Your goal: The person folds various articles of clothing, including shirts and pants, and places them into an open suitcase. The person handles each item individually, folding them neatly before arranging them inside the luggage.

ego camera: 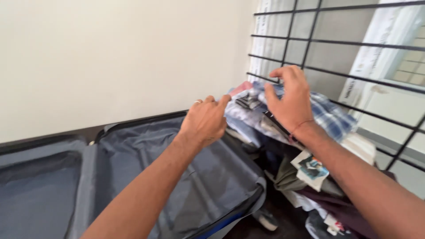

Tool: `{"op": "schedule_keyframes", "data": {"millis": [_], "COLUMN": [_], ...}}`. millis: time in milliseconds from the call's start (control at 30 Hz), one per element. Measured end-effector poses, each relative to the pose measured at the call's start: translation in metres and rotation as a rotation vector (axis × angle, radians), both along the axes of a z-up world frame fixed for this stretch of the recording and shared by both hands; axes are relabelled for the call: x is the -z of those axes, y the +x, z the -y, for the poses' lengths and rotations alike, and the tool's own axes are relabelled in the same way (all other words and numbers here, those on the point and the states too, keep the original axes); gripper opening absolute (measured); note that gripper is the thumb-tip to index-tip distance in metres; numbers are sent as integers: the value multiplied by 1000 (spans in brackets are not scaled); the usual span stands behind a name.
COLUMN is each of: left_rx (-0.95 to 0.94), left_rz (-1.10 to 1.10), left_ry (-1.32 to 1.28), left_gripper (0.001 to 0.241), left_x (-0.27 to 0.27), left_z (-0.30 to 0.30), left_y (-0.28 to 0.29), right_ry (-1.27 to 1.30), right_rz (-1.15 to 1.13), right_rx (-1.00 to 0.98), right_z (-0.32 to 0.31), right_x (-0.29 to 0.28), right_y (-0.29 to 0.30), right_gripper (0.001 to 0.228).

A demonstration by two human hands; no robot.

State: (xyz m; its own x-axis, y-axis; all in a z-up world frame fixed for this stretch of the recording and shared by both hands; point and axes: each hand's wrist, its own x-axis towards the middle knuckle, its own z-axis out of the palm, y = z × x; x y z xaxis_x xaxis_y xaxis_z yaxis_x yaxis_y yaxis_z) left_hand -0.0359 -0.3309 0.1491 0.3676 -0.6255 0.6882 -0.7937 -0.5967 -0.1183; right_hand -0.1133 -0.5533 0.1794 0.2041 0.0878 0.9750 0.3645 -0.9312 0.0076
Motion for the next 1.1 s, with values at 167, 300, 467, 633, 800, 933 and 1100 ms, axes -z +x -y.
{"op": "schedule_keyframes", "data": {"millis": [167,300,467,633,800,933,1100], "left_rx": [108,204,365,472,421,359,452], "left_rz": [18,400,314,139,-175,-108,-29], "left_ry": [-11,-30,-12,223,415,440,128], "left_gripper": [37,50,71,76,95,101,80], "left_x": [-10,-27,-35,-42,-77,-100,-92], "left_z": [65,87,99,119,123,118,157], "left_y": [10,1,14,54,55,18,23], "right_ry": [278,68,-200,-392,325,-40,-58], "right_rz": [-416,-806,-1003,-1369,-1566,-1191,-806], "right_rx": [135,224,235,424,132,154,228], "right_z": [77,94,101,102,121,127,114], "right_x": [-14,-12,-1,-18,-42,-63,-86], "right_y": [-9,-30,-44,-46,-46,-41,-48], "right_gripper": [41,83,125,131,94,63,40]}}
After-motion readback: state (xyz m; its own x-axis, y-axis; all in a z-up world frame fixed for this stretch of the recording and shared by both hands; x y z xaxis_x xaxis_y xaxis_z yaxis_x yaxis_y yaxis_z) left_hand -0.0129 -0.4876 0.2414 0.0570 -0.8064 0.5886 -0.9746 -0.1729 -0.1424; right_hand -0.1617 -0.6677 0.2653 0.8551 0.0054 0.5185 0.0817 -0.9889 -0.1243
